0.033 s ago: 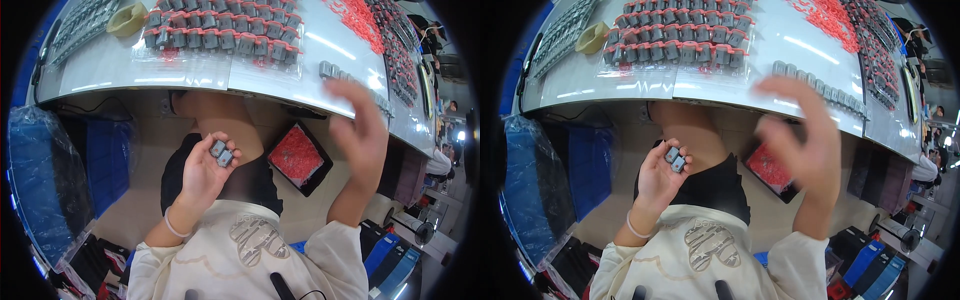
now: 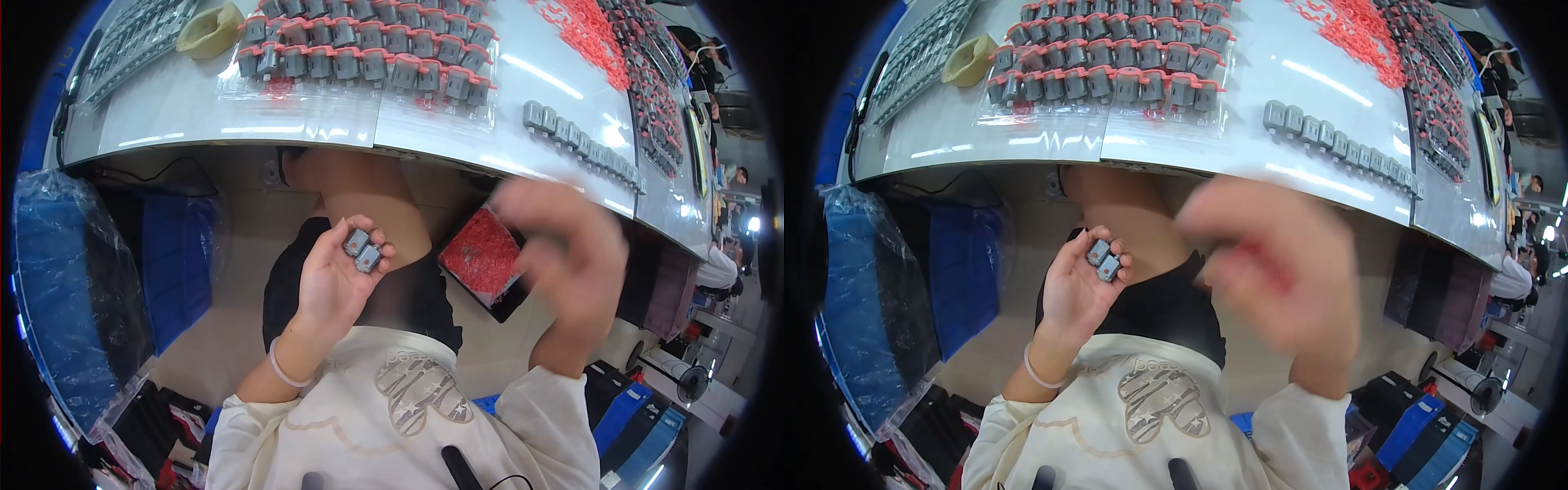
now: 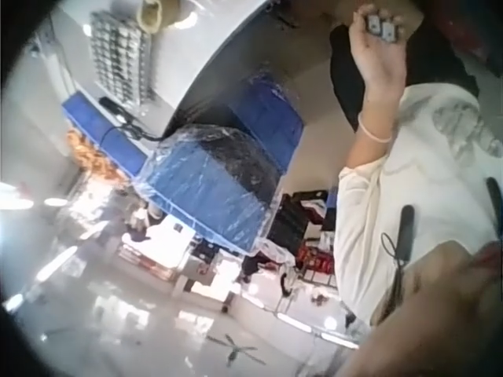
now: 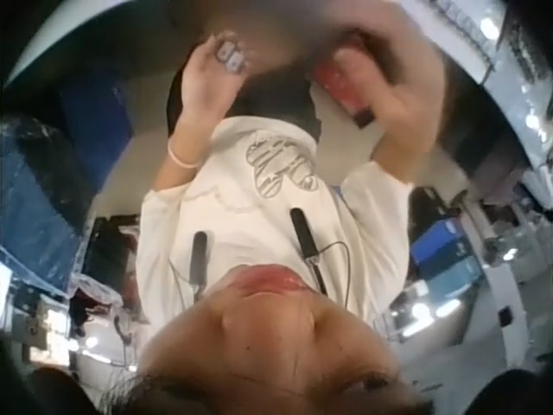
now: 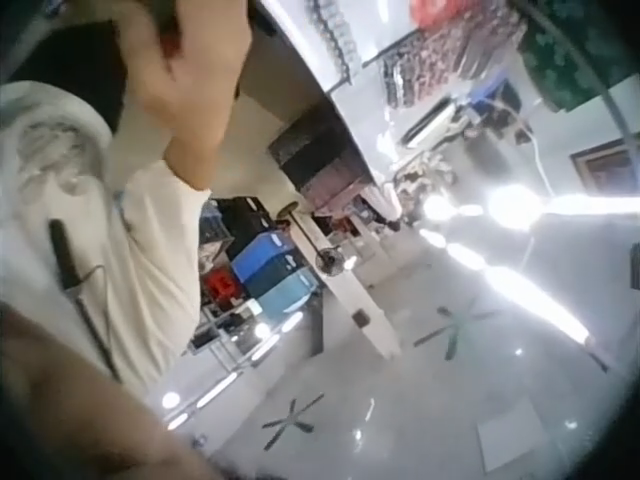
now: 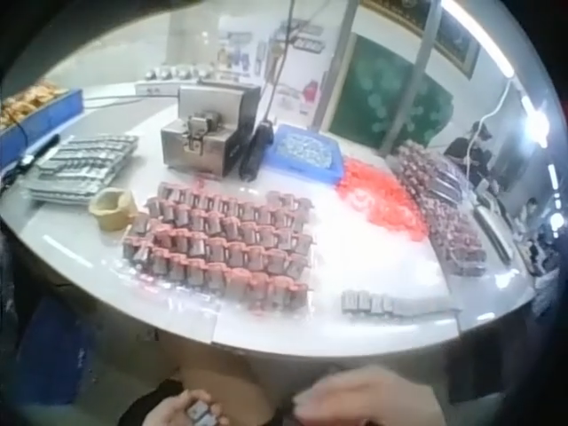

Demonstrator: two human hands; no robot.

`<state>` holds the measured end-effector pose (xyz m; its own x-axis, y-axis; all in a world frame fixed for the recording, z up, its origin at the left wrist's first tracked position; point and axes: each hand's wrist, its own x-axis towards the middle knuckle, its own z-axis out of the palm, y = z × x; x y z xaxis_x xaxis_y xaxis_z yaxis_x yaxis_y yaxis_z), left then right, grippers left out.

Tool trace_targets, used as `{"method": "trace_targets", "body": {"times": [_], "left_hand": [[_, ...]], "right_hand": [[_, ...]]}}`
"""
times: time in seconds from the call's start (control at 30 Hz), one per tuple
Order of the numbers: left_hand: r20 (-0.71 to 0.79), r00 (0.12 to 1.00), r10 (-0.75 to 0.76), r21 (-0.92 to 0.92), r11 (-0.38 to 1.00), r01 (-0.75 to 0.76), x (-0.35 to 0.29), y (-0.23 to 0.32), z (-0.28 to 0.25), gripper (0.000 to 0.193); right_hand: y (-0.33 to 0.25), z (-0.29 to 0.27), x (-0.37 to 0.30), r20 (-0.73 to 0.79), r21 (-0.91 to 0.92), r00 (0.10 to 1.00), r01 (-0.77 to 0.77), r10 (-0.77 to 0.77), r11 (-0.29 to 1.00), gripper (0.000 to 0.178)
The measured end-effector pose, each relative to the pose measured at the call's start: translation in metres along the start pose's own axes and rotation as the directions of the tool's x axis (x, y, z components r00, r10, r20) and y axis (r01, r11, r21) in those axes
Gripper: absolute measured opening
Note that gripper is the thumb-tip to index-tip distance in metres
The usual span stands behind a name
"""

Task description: Attach pink plastic loops to grey mechanical components at a factory workbench.

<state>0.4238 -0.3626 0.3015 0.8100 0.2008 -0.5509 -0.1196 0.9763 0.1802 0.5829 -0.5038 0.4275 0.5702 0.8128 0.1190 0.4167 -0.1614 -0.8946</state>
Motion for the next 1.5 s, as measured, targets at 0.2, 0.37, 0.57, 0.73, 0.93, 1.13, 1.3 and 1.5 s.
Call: {"method": "trace_targets", "body": {"times": [0.2, 0.37, 0.57, 0.73, 0.93, 1.13, 1.3, 1.5], "left_hand": [[-0.009, 0.999, -0.049, 0.033, 0.998, 0.049, 0.008, -0.012, 0.01, 0.021], [0.066, 0.996, -0.053, 0.027, 0.998, 0.051, -0.006, -0.019, 0.013, 0.023], [0.172, 0.984, -0.042, -0.047, 0.998, 0.051, -0.02, -0.017, 0.013, 0.029], [0.319, 0.945, -0.069, -0.046, 0.995, 0.088, -0.025, -0.018, 0.027, 0.037], [0.197, 0.974, 0.114, -0.032, 0.993, -0.11, -0.034, -0.023, 0.047, 0.046], [0.185, 0.977, 0.102, 0.06, 0.992, -0.115, -0.028, -0.027, 0.049, 0.066], [0.31, 0.95, 0.045, 0.103, 0.991, -0.08, -0.03, -0.025, 0.047, 0.071], [0.313, 0.95, 0.007, 0.15, 0.987, -0.056, -0.028, -0.028, 0.045, 0.068]], "right_hand": [[-0.059, 0.076, -0.031, 0.771, -0.14, 0.535, 0.671, -0.345, 0.728, 0.035], [-0.1, 0.074, -0.022, 0.811, -0.152, 0.44, 0.795, -0.386, 0.588, 0.014], [-0.104, 0.065, -0.023, 0.797, -0.286, 0.528, 0.758, -0.294, 0.586, 0.02], [-0.101, 0.055, -0.021, 0.769, -0.373, 0.588, 0.731, -0.25, 0.571, 0.026], [-0.039, 0.048, -0.016, 0.457, -0.375, 0.816, 0.538, -0.354, 0.755, 0.034], [0.021, 0.067, -0.028, 0.225, -0.383, 0.954, 0.275, -0.2, 0.882, 0.044], [0.033, 0.06, -0.024, 0.18, -0.222, 0.961, 0.25, -0.213, 0.942, 0.041], [0.04, 0.044, -0.02, 0.157, -0.253, 0.951, 0.301, -0.268, 0.92, 0.029]]}}
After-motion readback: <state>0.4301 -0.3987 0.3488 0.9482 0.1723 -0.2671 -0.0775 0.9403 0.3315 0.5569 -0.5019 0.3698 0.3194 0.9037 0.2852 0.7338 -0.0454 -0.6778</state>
